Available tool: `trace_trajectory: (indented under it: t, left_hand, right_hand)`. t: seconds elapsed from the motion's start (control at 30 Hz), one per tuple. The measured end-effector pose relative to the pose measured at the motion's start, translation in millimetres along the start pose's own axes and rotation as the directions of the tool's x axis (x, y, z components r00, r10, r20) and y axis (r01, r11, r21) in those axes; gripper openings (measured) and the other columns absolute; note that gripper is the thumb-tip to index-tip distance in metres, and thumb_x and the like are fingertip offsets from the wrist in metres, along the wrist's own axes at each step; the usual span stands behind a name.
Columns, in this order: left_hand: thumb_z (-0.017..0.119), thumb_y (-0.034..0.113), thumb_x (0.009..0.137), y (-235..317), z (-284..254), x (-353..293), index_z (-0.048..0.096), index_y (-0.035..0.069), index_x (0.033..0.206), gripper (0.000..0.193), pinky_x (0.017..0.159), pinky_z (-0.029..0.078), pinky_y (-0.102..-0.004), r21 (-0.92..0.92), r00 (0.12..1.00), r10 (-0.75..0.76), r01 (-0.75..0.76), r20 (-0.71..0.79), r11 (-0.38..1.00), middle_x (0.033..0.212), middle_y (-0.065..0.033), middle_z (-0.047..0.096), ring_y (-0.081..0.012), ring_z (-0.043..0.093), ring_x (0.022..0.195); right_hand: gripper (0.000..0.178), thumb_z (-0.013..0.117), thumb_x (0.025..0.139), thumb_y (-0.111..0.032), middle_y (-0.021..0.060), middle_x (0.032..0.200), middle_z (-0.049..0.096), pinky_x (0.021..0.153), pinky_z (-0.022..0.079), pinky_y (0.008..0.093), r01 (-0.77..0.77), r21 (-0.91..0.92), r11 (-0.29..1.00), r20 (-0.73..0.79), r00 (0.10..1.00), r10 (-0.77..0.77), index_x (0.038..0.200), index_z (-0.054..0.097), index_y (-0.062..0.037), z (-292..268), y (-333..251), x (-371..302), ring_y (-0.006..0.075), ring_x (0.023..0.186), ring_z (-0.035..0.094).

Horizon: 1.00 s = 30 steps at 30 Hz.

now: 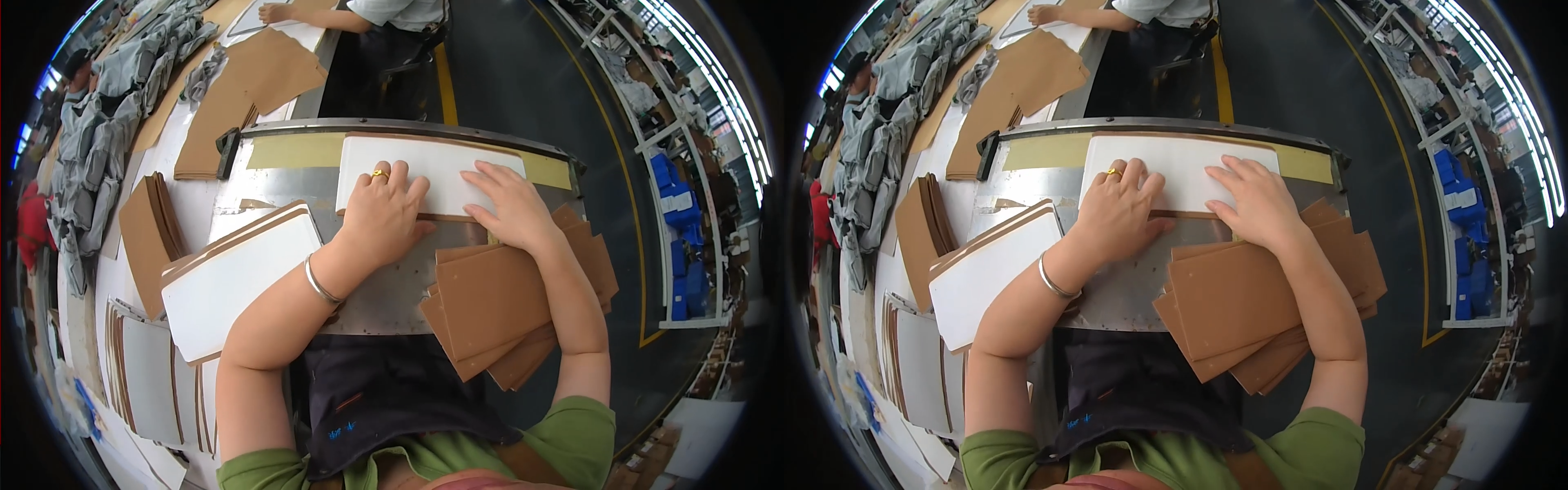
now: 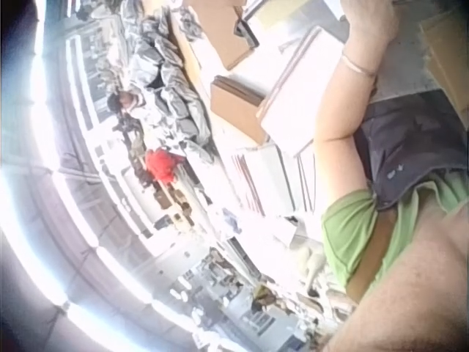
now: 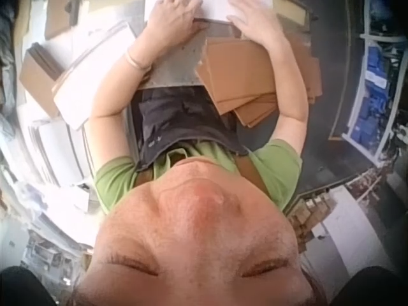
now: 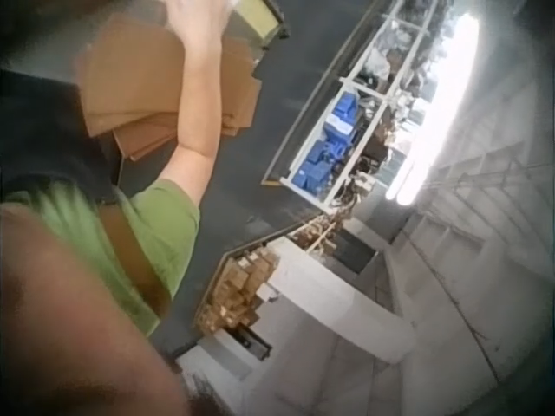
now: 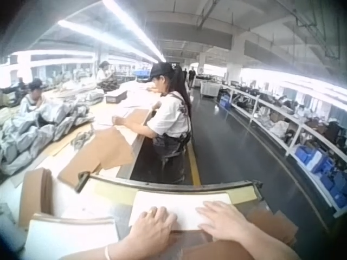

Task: The recorder is assembling white leather components with brown cardboard-like inserts using a benchtop industrial press machine.

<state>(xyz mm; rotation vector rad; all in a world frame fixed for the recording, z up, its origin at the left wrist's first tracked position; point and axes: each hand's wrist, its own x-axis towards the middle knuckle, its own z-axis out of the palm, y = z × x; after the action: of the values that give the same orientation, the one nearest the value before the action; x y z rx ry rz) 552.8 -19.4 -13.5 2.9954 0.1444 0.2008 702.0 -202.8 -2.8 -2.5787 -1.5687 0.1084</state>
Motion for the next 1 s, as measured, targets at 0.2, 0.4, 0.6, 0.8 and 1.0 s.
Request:
trace_trajectory:
  t: [0.2,0.4,0.6,0.8,1.0]
  left_hand:
    - [0.059,0.044,0.091,-7,21,15,0.049,0.019,0.138,0.055,0.099,0.042,-0.0560,0.148,0.992,0.007,0.012,-0.125,0.989,0.140,-0.0194,0.045,-0.0465,0.047,0.122]
    - [0.058,0.046,0.091,-5,17,15,0.047,0.021,0.141,0.057,0.103,0.038,-0.0574,0.092,0.999,-0.009,0.013,-0.045,0.996,0.142,-0.0193,0.043,-0.0480,0.042,0.128]
    - [0.058,0.046,0.091,-5,14,12,0.046,0.022,0.142,0.058,0.103,0.038,-0.0542,0.097,1.000,-0.016,0.018,-0.014,0.995,0.142,-0.0175,0.043,-0.0462,0.043,0.128]
    - [0.063,0.042,0.089,-14,-8,-18,0.041,0.018,0.145,0.065,0.108,0.036,-0.0495,-0.029,0.993,0.064,-0.061,0.104,0.998,0.149,-0.0177,0.036,-0.0460,0.040,0.133]
    - [0.082,0.036,0.070,-48,-72,-156,0.043,0.016,0.144,0.086,0.114,0.032,-0.0473,-0.070,0.972,-0.211,0.218,0.099,0.973,0.150,-0.0184,0.036,-0.0428,0.032,0.139]
  right_hand:
    - [0.049,0.046,0.100,-0.037,0.0094,0.154,0.034,0.110,0.030,0.0534,-0.017,-0.140,0.990,-0.069,0.998,0.008,0.147,0.042,-0.0236,28,9,18,0.0323,0.141,0.032]
    - [0.046,0.048,0.099,-0.037,0.0124,0.145,0.039,0.111,0.029,0.0478,-0.005,-0.132,0.991,-0.144,0.989,-0.015,0.144,0.047,-0.0242,30,10,15,0.0288,0.135,0.036]
    - [0.046,0.056,0.095,-0.038,0.0121,0.136,0.046,0.106,0.035,0.0451,0.033,-0.113,0.993,-0.116,0.992,-0.046,0.138,0.052,-0.0219,17,7,19,0.0280,0.128,0.042]
    - [0.060,0.082,0.069,-0.036,0.0138,0.122,0.055,0.098,0.044,0.0392,0.013,0.150,0.989,0.055,0.998,-0.022,0.120,0.060,-0.0126,-13,0,67,0.0308,0.119,0.051]
    - [0.070,0.091,0.050,-0.029,0.0114,0.099,0.063,0.081,0.048,0.0369,-0.136,0.184,0.973,0.260,0.962,0.085,0.109,0.059,-0.0088,-24,-11,86,0.0278,0.096,0.061]
